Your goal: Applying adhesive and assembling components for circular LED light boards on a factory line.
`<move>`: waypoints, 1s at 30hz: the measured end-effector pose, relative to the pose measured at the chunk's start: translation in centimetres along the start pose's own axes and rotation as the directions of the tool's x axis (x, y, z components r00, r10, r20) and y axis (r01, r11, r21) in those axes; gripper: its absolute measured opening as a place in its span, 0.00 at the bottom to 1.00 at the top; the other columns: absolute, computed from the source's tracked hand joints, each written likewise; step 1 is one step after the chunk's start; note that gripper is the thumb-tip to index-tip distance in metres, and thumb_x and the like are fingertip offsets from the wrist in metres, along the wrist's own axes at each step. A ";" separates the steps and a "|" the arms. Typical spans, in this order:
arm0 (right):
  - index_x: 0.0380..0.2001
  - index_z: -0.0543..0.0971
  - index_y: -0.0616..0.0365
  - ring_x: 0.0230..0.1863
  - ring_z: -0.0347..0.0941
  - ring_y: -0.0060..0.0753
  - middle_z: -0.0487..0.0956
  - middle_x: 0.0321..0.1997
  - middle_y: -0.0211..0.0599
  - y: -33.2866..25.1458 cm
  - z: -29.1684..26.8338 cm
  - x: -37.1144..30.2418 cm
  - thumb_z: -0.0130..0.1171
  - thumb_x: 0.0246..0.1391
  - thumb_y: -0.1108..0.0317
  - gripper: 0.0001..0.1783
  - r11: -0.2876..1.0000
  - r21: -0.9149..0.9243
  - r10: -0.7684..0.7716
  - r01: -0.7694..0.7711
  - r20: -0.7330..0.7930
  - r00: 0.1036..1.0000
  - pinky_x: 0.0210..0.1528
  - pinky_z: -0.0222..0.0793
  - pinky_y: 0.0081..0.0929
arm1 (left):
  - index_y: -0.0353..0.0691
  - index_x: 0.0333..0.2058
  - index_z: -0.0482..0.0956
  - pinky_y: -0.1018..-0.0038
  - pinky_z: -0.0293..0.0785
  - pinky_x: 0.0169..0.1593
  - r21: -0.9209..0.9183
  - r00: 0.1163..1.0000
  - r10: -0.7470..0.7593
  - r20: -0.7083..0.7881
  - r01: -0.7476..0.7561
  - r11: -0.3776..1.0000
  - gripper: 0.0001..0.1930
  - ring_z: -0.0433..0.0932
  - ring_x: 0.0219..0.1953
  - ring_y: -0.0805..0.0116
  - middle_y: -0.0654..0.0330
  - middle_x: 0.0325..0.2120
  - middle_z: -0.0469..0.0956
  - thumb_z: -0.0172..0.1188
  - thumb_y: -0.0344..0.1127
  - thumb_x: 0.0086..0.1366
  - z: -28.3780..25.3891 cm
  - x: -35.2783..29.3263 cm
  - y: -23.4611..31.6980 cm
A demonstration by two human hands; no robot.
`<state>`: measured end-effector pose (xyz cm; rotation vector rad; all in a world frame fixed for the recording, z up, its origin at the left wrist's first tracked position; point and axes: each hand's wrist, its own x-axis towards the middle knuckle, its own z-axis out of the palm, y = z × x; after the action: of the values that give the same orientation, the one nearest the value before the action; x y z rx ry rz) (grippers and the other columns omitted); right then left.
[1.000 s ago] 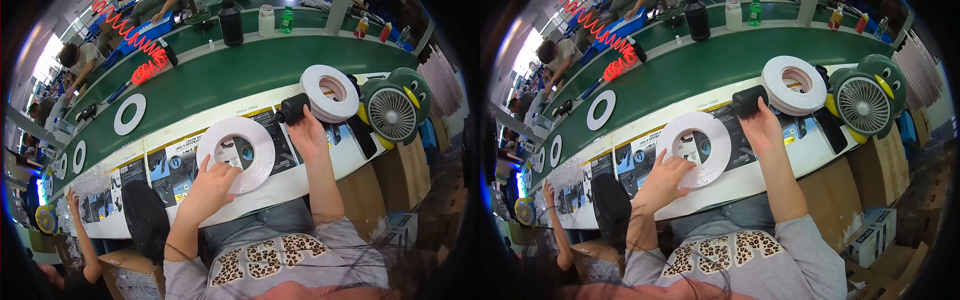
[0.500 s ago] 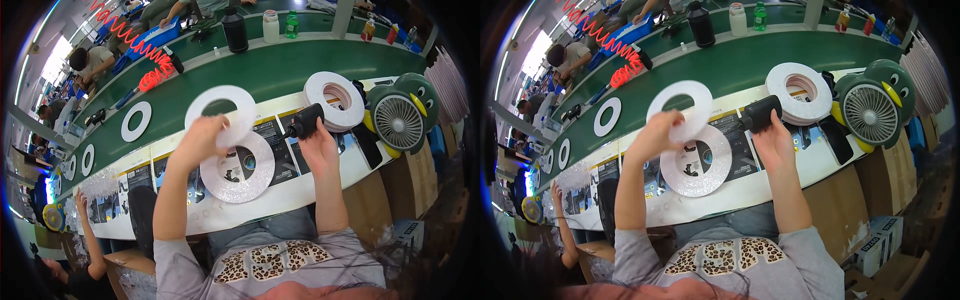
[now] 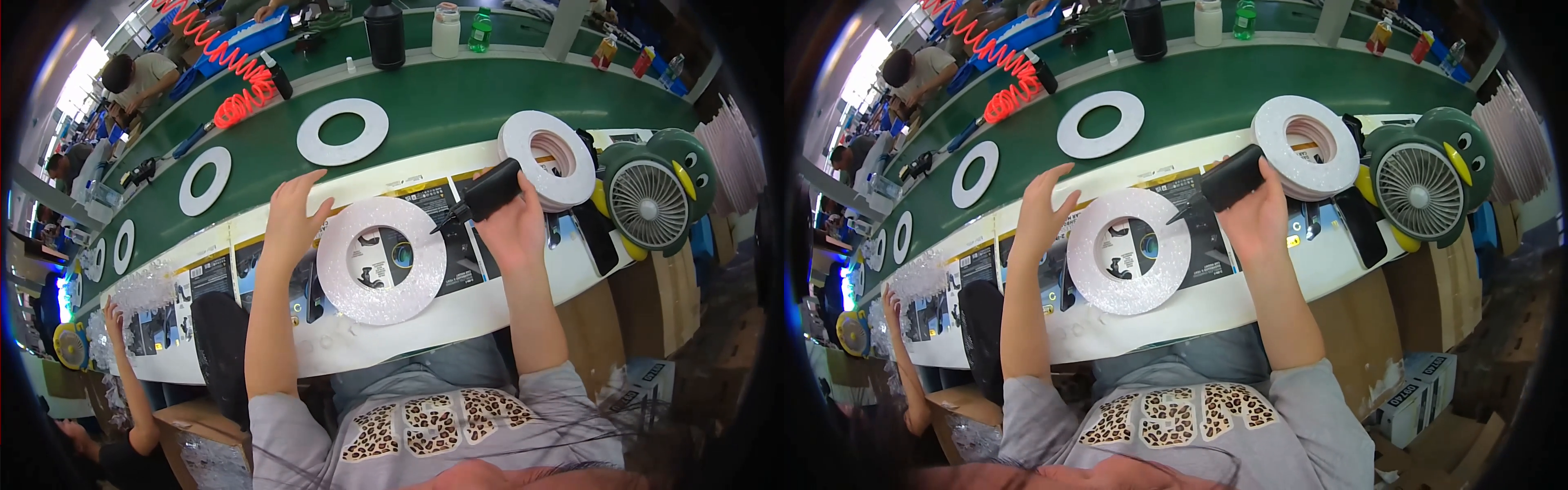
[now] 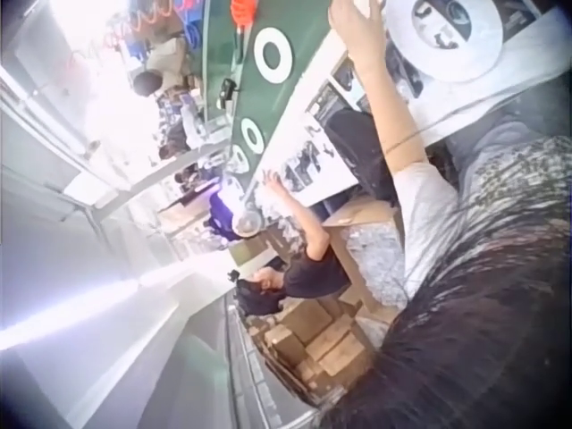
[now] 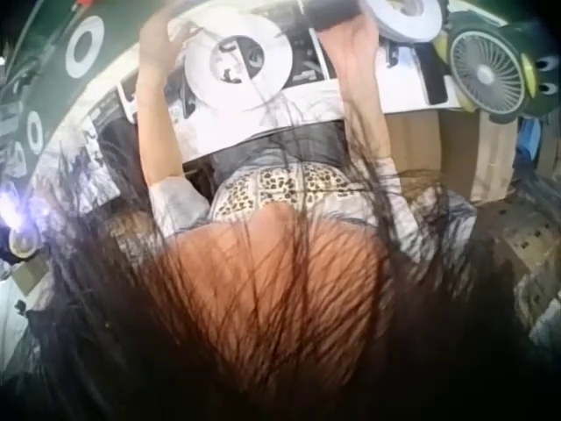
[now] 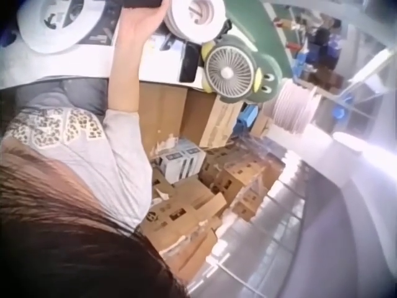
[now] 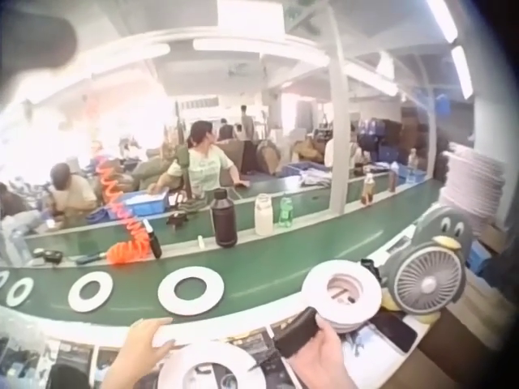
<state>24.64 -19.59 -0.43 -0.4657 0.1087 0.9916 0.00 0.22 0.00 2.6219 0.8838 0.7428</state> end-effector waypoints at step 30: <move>0.15 0.63 0.55 0.16 0.57 0.23 0.62 0.11 0.31 6.6 4.9 2.0 0.34 0.63 0.49 0.28 0.769 -0.513 -0.015 0.380 0.580 0.814 0.25 0.54 0.20 | 0.38 0.45 0.77 0.65 0.72 0.48 -0.172 0.974 -0.001 -0.228 -0.039 0.984 0.14 0.78 0.42 0.54 0.54 0.38 0.80 0.61 0.28 0.58 1.9 -4.7 -1.7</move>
<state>19.75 -12.90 1.22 -0.7492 -0.8089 0.8882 -2.98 -1.59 -4.07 2.4273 0.8111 1.0914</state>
